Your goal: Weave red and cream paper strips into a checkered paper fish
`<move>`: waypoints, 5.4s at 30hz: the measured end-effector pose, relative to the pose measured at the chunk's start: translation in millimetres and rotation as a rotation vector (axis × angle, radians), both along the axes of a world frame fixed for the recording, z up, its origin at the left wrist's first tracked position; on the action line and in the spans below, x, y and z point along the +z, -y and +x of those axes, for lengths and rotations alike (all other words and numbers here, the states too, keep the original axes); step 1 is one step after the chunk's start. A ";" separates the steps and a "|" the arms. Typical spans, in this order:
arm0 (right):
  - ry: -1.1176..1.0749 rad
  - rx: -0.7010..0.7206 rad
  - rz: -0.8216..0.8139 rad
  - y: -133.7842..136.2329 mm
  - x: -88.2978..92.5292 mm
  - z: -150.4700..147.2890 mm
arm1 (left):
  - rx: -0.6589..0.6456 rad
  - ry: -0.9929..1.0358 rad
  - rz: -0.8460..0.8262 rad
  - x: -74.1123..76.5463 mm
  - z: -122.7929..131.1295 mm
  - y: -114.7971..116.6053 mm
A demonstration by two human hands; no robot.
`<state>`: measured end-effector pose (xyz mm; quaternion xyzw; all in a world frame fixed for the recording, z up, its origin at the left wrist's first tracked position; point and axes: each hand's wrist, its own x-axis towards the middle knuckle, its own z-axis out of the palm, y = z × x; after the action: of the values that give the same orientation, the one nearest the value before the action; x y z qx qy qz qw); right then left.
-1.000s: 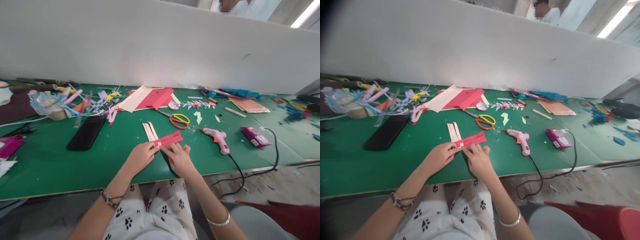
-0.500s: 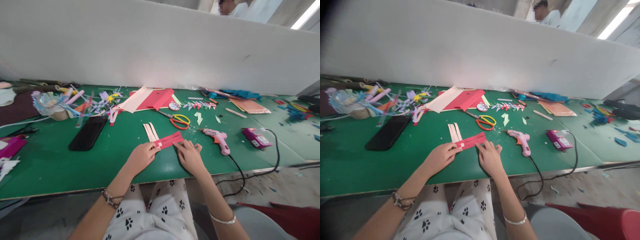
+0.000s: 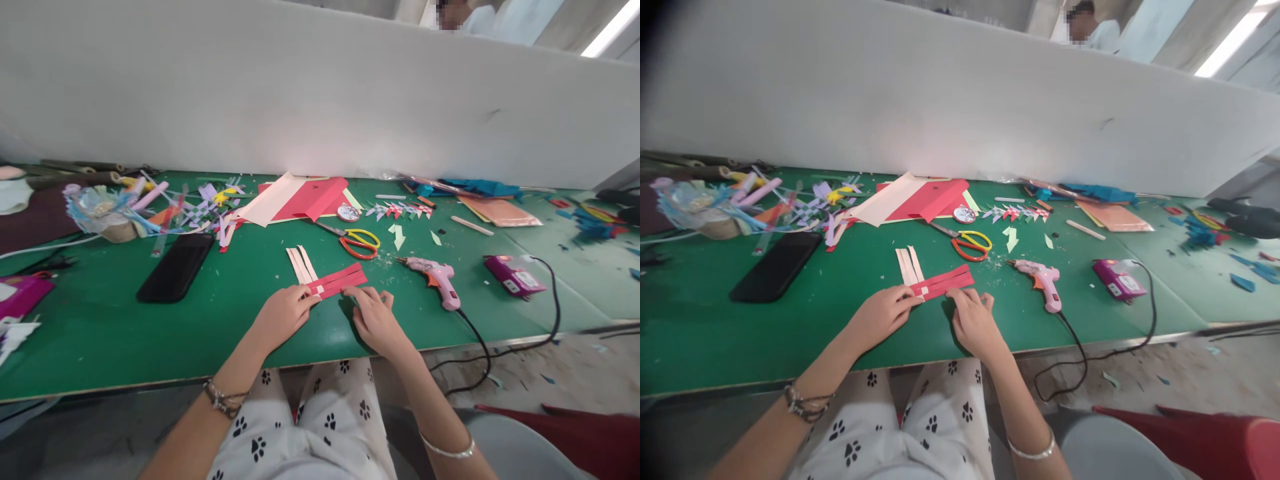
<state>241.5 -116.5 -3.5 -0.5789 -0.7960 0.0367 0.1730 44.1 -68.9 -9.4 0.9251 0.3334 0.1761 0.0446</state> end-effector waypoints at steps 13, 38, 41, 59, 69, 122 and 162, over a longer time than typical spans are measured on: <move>0.051 -0.379 0.149 -4.8 -1.6 8.1 | -0.009 0.029 0.016 -3.6 -1.6 -0.4; 0.053 -0.138 0.088 -1.2 -0.2 -2.0 | 0.027 0.038 -0.043 -0.9 -0.8 0.6; 0.022 0.113 -0.017 2.5 2.7 -16.8 | 0.039 0.043 -0.053 0.8 0.2 1.2; -0.009 0.042 0.002 9.9 1.1 -29.8 | 0.067 0.033 -0.091 3.3 0.0 2.7; 0.022 -0.299 0.032 4.1 4.9 -5.0 | 0.074 0.037 -0.103 4.1 0.8 2.7; -0.729 -0.245 0.371 -5.3 3.3 -9.2 | 0.332 0.909 -0.765 42.2 -8.7 -42.9; -0.242 0.224 -0.032 -89.1 56.3 -57.1 | -0.058 0.758 -0.625 47.0 -50.8 -61.6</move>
<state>184.4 -27.5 52.8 -0.4807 -0.8282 0.1378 0.2529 -6.7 -7.4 37.6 0.7471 0.3049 0.3909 0.4429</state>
